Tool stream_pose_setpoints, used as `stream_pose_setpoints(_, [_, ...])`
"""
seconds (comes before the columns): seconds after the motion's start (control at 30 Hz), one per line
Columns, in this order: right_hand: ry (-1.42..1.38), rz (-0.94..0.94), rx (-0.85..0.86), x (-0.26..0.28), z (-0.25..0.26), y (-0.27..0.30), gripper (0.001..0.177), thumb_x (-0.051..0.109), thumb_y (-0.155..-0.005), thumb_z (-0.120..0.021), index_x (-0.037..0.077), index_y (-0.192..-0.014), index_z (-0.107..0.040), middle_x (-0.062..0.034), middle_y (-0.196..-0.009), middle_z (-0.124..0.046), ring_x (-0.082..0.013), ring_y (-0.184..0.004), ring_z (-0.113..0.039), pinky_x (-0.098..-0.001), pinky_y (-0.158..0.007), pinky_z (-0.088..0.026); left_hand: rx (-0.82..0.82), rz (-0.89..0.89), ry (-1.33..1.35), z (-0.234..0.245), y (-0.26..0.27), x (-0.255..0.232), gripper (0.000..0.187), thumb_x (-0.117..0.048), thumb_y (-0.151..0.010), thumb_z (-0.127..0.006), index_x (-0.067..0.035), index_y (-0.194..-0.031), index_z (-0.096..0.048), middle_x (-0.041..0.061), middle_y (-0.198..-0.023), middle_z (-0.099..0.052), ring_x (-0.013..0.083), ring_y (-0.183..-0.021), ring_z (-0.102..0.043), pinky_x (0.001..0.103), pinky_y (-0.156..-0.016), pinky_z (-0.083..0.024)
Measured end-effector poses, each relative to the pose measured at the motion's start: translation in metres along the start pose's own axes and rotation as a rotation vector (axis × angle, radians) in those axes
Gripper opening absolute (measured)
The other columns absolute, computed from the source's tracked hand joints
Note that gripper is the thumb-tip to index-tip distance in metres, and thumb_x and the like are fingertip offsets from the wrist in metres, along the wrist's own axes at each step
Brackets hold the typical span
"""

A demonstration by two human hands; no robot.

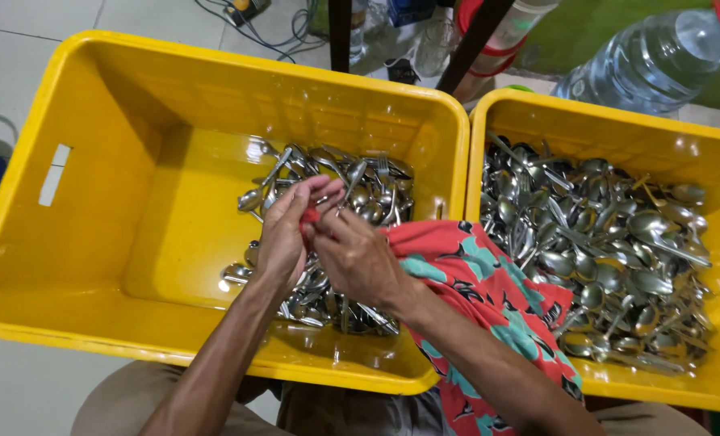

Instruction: Wiping individual spoons and forks with a cloth and sorting them into bins.

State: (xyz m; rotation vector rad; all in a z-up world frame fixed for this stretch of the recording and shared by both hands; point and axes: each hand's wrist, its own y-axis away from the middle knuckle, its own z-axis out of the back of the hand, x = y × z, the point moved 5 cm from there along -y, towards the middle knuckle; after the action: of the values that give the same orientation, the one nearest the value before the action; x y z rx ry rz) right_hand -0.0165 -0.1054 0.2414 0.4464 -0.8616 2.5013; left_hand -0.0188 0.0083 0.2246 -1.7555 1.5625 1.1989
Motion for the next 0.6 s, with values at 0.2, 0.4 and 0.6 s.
stream_pose_setpoints(0.2, [-0.508,-0.619,-0.108,-0.019,0.038,0.003,0.021,0.017,-0.101,-0.061,0.010,-0.109,-0.078,-0.0158,-0.090,-0.078,-0.0289,-0.088,-0.077,-0.0391,-0.075,-0.060,-0.127,-0.180,-0.467,-0.005,0.005,-0.053,0.044,-0.023,-0.112,-0.021,0.000,-0.113,-0.059,0.022,-0.101,-0.074,0.0333,-0.106,-0.074,0.051,-0.106,-0.050])
stream_pose_setpoints(0.4, [-1.255,-0.934,-0.082,-0.042,0.006,0.018,0.031,0.019,-0.106,-0.051,0.003,-0.127,-0.068,-0.0183,-0.097,-0.076,-0.0228,-0.080,-0.069,-0.0402,-0.087,-0.056,-0.075,-0.470,-0.702,-0.022,0.010,-0.045,0.038,-0.021,-0.114,-0.025,-0.003,-0.102,-0.055,0.020,-0.099,-0.075,0.0315,-0.107,-0.073,0.048,-0.104,-0.053])
stream_pose_setpoints(0.6, [-1.355,-0.924,0.164,-0.037,-0.006,0.022,0.027,0.011,-0.102,-0.060,-0.002,-0.126,-0.065,-0.0097,-0.079,-0.066,-0.0170,-0.061,-0.065,-0.0314,-0.064,-0.059,-0.148,-0.547,-0.914,-0.011,0.000,-0.028,0.038,-0.027,-0.114,-0.026,-0.009,-0.101,-0.056,0.011,-0.083,-0.077,0.0245,-0.087,-0.077,0.054,-0.104,-0.046])
